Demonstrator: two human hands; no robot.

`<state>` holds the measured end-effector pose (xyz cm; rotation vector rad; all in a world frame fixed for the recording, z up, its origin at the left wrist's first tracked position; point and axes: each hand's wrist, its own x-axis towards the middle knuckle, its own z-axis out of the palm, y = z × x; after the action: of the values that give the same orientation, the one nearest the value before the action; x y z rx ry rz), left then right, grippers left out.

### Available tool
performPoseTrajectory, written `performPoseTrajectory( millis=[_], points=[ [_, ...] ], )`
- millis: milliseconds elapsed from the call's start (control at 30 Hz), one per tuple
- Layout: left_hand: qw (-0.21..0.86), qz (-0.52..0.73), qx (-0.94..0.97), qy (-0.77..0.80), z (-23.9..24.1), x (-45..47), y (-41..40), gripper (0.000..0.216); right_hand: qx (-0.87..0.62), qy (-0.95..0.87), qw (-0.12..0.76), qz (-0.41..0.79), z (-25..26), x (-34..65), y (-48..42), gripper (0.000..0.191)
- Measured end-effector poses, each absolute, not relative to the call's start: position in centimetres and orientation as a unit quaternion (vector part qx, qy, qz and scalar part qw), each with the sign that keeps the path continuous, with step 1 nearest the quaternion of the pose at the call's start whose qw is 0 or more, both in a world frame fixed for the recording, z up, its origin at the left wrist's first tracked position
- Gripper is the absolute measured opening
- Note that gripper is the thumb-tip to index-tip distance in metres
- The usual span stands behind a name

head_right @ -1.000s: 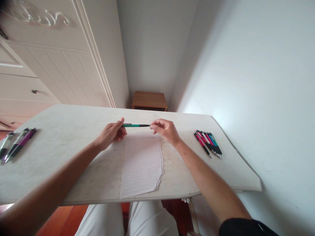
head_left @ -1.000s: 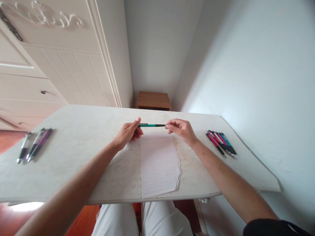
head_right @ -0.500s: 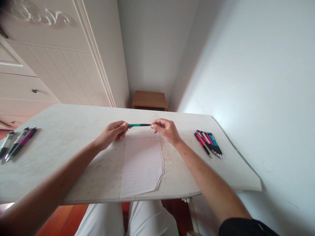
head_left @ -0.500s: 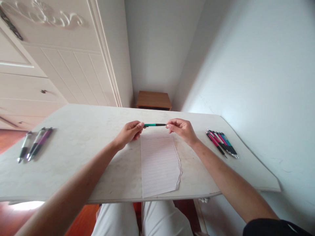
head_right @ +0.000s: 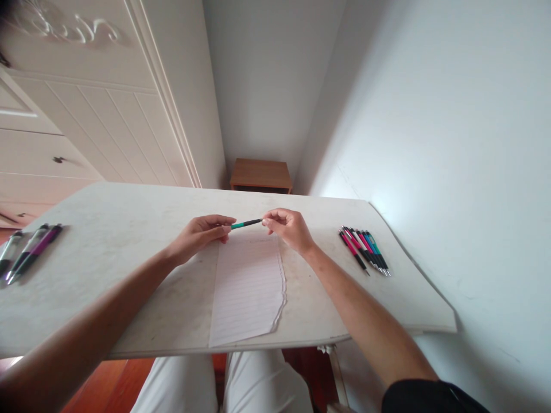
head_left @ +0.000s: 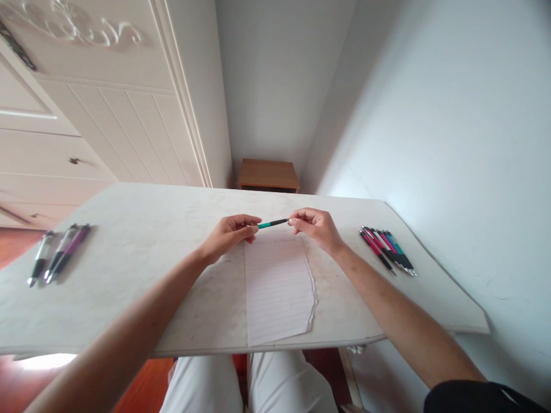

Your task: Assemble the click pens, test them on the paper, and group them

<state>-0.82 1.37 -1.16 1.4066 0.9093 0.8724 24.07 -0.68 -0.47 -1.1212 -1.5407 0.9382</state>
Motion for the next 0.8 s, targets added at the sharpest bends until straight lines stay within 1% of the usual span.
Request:
performPoseTrajectory(
  millis=[167,300,400,533,600,733,800],
  points=[
    [0.628,0.397,0.553,0.377,-1.67,-0.72,1.61,0.05,-0.459,-0.632,0.489,0.389,-0.62,24.07,-0.64,0.022],
    [0.627,0.369,0.559,0.398,-1.73,-0.99,1.73,0.055,-0.456,-0.627,0.495,0.392,-0.71,23.96,-0.67,0.023],
    [0.601,0.361,0.587,0.405,-1.62,-1.19,1.79,0.051,-0.456,-0.626,0.496,0.393,-0.73,24.0,-0.67,0.024],
    [0.579,0.407,0.594,0.383,-1.63,-1.3,2.03,0.042,-0.455,-0.633,0.494,0.384,-0.85,24.14,-0.61,0.025],
    [0.58,0.427,0.585,0.372,-1.67,-1.3,2.11,0.041,-0.455,-0.636,0.493,0.381,-0.91,24.15,-0.6,0.027],
    [0.586,0.413,0.587,0.376,-1.51,-1.17,1.91,0.055,-0.454,-0.634,0.495,0.382,-0.86,24.03,-0.66,0.029],
    [0.586,0.394,0.589,0.392,-1.34,-1.04,1.72,0.056,-0.458,-0.633,0.495,0.381,-0.73,23.99,-0.71,0.029]
  ],
)
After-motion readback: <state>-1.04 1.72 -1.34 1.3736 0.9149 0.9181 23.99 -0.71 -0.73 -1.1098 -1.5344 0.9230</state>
